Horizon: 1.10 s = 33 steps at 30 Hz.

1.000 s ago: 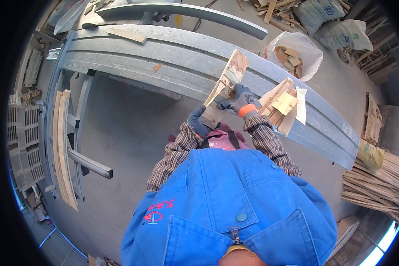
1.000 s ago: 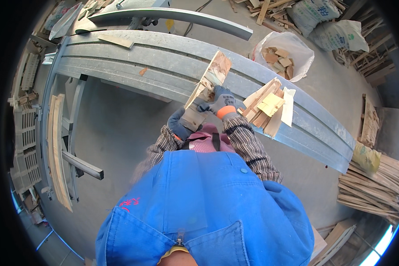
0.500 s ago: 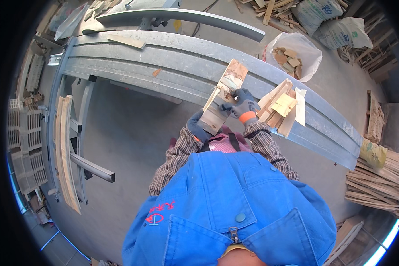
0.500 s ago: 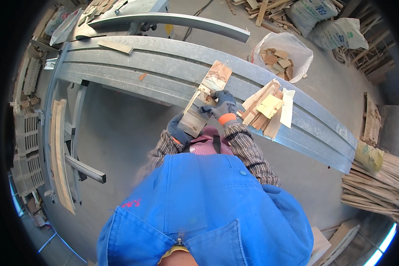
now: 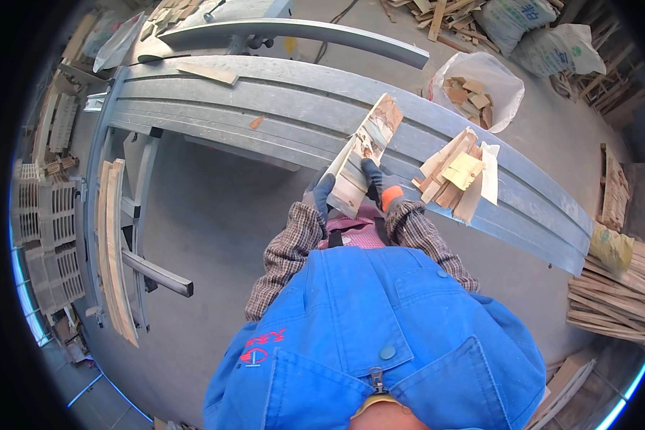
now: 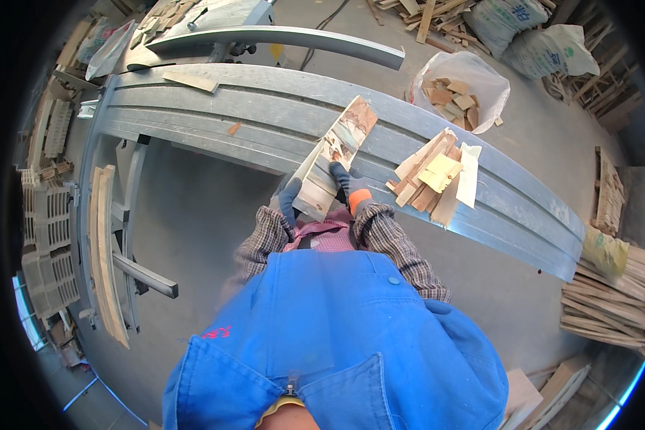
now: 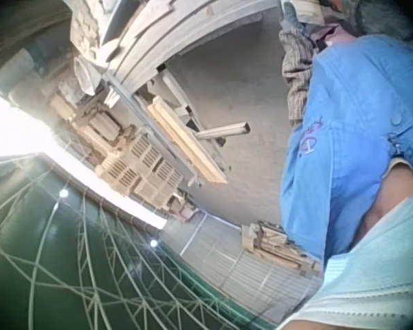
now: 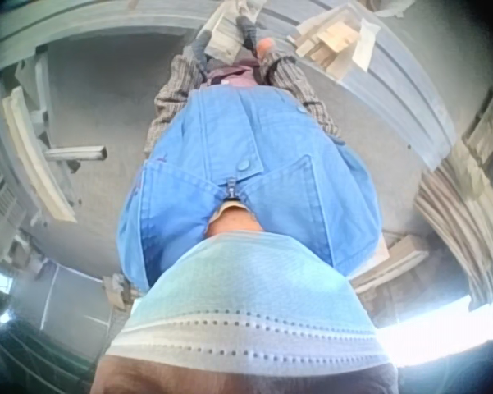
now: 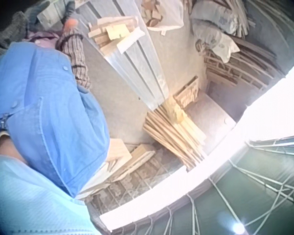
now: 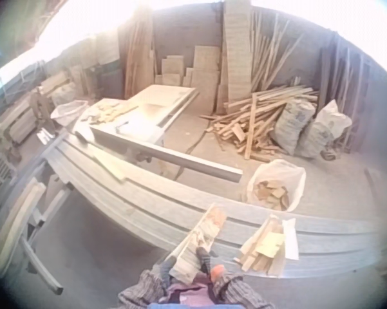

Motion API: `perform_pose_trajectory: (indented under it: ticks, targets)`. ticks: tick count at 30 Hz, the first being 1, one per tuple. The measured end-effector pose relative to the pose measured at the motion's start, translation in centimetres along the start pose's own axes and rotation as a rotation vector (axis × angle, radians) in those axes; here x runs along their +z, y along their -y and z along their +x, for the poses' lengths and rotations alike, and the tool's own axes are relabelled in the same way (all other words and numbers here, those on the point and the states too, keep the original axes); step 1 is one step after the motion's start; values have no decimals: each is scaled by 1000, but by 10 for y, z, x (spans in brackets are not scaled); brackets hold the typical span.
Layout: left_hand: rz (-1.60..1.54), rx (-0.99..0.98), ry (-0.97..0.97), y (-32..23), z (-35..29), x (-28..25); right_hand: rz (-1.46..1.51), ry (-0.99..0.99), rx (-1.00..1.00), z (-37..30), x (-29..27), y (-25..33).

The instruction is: The person uses a table saw to cut small wooden pieces. They feed each piece through the saw, collect the cut pieces, and place them into a white sack. The person also sorts and stacks the cut pieces on the table.

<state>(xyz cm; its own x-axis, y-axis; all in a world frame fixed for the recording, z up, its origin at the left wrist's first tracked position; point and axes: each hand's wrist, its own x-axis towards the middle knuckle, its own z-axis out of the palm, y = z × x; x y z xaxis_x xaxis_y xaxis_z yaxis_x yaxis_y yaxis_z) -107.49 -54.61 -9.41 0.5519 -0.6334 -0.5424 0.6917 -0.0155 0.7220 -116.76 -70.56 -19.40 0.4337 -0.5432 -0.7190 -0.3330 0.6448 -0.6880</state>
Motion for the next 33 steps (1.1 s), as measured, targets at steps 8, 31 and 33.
perform_pose_trajectory:
  ticks: [8, 31, 33]
  targets:
    - [71, 23, -154, -31, 12, 6, -7, 57, -130, -28, -5, 49]
    - [-134, 212, -223, -48, 49, -48, 76, -42, -344, 53, -74, 56]
    - [-177, 185, -228, -45, 46, -46, 67, -33, -326, 49, -69, 63]
